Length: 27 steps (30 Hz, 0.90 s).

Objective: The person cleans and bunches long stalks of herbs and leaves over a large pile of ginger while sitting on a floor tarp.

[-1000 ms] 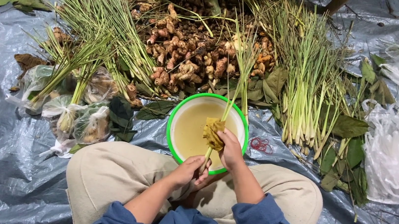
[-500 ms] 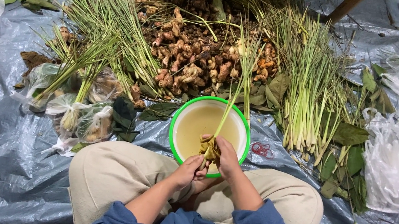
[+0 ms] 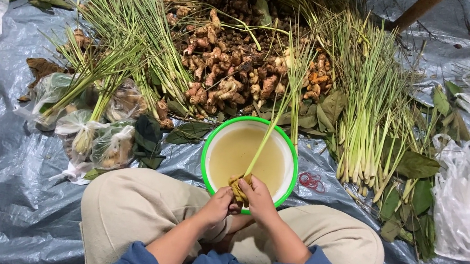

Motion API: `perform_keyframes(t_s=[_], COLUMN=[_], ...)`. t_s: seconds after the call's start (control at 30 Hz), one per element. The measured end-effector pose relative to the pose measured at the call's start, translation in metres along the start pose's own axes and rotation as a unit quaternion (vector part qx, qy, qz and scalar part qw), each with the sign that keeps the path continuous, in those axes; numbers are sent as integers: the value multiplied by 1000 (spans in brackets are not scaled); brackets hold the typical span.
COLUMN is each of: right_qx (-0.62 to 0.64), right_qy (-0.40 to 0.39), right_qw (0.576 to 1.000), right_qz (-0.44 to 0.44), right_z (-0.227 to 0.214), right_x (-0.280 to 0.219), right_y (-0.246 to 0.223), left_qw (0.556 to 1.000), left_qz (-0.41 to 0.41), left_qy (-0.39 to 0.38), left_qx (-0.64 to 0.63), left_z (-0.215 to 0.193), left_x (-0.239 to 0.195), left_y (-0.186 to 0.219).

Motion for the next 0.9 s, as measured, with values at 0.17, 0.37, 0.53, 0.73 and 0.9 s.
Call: perform_keyframes(t_s=[0.17, 0.37, 0.53, 0.73, 0.9], right_qx=[24, 48, 16, 31, 40], right_qy=[17, 49, 70, 106, 159], right_qw=[1000, 997, 995, 991, 983], right_qz=[-10, 17, 75, 81, 86], right_z=[-9, -33, -33, -44, -59], right_x=[4, 18, 7, 17, 20], right_y=[7, 34, 25, 28, 22], left_qw=[999, 997, 993, 990, 978], left_qz=[-24, -36, -59, -80, -136], left_qy=[-14, -73, -97, -111, -146], left_qx=[-30, -10, -15, -37, -56], left_z=[5, 29, 31, 37, 46], left_x=[2, 0, -3, -7, -16], left_y=[-9, 13, 10, 14, 11])
Point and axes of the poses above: each hand's wrist, its own x-axis towards the middle knuckle, its own z-axis out of the palm, y = z × x, the point moved 9 cm from there along x, towards the middle knuckle, and after that the axes turned 8 degrees about y, right-handed, at the moved point
